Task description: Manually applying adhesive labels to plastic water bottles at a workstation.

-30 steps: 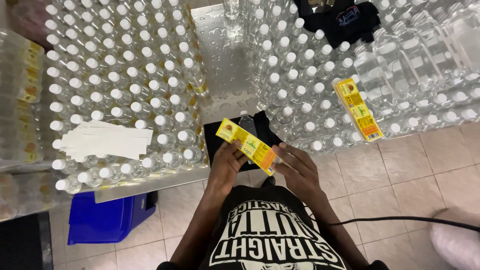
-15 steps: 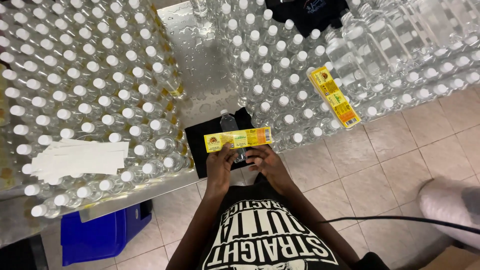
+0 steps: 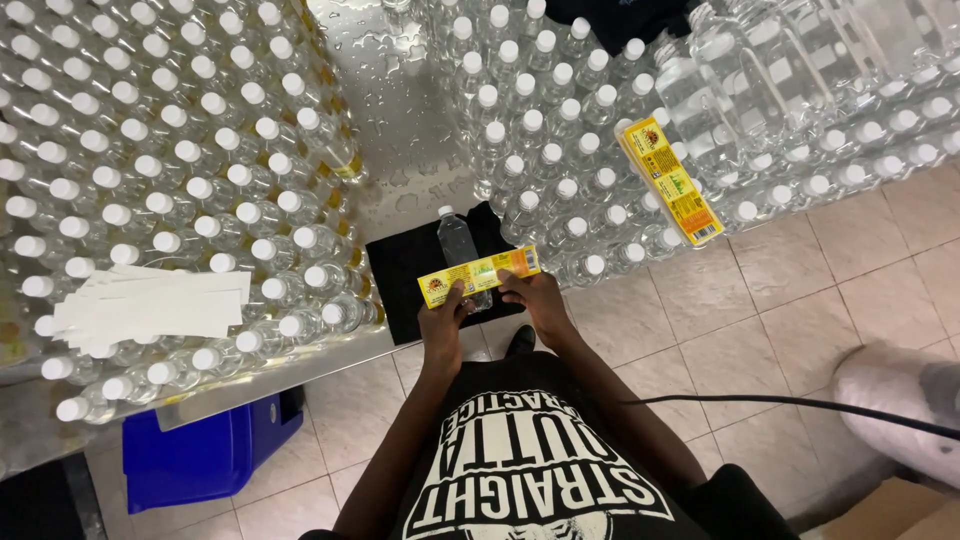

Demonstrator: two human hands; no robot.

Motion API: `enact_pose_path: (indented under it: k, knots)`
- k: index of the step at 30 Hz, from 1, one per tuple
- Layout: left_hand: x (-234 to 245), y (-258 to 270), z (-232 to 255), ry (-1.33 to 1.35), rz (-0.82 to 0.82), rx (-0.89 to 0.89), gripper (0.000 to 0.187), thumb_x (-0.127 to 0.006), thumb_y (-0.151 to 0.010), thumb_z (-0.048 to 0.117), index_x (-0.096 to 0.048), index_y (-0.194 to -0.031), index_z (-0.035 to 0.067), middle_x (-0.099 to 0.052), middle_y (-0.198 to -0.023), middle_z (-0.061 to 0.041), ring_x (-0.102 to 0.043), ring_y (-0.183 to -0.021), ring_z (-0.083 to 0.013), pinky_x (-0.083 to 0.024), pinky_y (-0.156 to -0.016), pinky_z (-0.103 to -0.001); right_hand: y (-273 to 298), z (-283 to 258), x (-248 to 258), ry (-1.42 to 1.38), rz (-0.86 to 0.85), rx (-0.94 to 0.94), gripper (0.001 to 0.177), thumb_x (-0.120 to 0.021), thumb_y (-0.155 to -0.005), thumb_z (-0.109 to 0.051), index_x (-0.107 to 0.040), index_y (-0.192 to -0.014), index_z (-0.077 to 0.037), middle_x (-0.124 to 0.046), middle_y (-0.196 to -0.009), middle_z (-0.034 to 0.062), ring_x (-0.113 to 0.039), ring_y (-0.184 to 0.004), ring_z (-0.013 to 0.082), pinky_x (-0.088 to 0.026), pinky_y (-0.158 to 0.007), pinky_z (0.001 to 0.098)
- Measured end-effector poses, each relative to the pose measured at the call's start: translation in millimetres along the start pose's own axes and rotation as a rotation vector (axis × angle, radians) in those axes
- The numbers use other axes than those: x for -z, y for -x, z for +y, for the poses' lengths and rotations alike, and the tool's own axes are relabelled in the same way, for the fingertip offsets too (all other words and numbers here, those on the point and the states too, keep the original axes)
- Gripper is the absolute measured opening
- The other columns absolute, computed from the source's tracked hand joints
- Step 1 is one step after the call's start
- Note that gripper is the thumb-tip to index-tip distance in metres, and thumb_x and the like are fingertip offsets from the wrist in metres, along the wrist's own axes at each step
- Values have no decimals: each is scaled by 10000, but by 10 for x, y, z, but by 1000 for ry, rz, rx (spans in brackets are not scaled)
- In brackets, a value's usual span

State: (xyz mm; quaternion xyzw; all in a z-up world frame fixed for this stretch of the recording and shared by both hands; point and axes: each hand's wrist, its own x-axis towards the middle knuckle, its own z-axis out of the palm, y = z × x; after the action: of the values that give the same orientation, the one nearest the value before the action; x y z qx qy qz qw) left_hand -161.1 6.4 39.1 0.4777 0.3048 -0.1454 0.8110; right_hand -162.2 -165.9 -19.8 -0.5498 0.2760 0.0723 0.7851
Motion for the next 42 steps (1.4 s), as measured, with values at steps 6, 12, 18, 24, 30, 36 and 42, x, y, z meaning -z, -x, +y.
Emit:
enact_pose_path:
  k: [6, 12, 18, 24, 30, 36, 42]
  knots:
    - [10, -126, -70, -249, 153, -113, 402, -939, -922, 336, -744, -1083, 23, -664, -944, -45, -614, -877, -140, -539, -822, -391, -65, -6, -30, 105, 9, 25, 426, -862, -961, -138, -710, -1281, 100, -771, -1102, 194, -788, -963, 255, -676, -868, 358]
    - [56, -280, -233, -245, 202, -178, 338, -966, -884, 330, -765, -957, 68, -668, -809, -15, -570, -730, -109, -476, -704, -333, -46, -10, -79, 162, 26, 39, 454, -899, -963, -252, -736, -1235, 74, -757, -1083, 158, -756, -1001, 224, -641, -966, 416]
    - [119, -361, -320, -267, 237, -183, 335, -968, -877, 319, -752, -935, 70, -648, -799, -4, -548, -727, -98, -451, -710, -314, -134, 191, -56, 145, 22, 32, 463, -913, -962, -286, -748, -1220, 61, -769, -1094, 199, -773, -1045, 265, -631, -1011, 448]
    - [170, -325, -353, -271, 261, -175, 319, -968, -880, 313, -759, -914, 75, -651, -767, -1, -548, -698, -103, -444, -693, -320, -184, 323, -75, 53, 30, -46, 503, -881, -973, -171, -667, -1300, 147, -741, -1170, 263, -768, -1064, 309, -622, -1033, 495]
    - [157, -291, -303, -234, 278, -145, 312, -985, -853, 291, -755, -886, 83, -654, -753, -4, -569, -677, -87, -474, -689, -271, -208, 377, -71, 33, 37, -39, 505, -870, -970, -136, -649, -1316, 158, -734, -1168, 271, -766, -1069, 319, -629, -1021, 516]
    - [162, -301, -304, -215, 296, -134, 316, -999, -827, 260, -753, -881, 70, -671, -748, -22, -598, -667, -89, -490, -683, -268, -206, 383, -57, 54, 16, -18, 517, -848, -978, -132, -637, -1333, 179, -738, -1167, 290, -760, -1079, 326, -632, -1009, 505]
    - [174, -343, -356, -202, 288, -134, 301, -991, -841, 246, -763, -901, 58, -684, -772, -32, -626, -690, -92, -518, -718, -270, -247, 475, -13, 41, 10, -17, 536, -851, -972, -130, -623, -1334, 192, -733, -1154, 293, -752, -1065, 311, -635, -1002, 493]
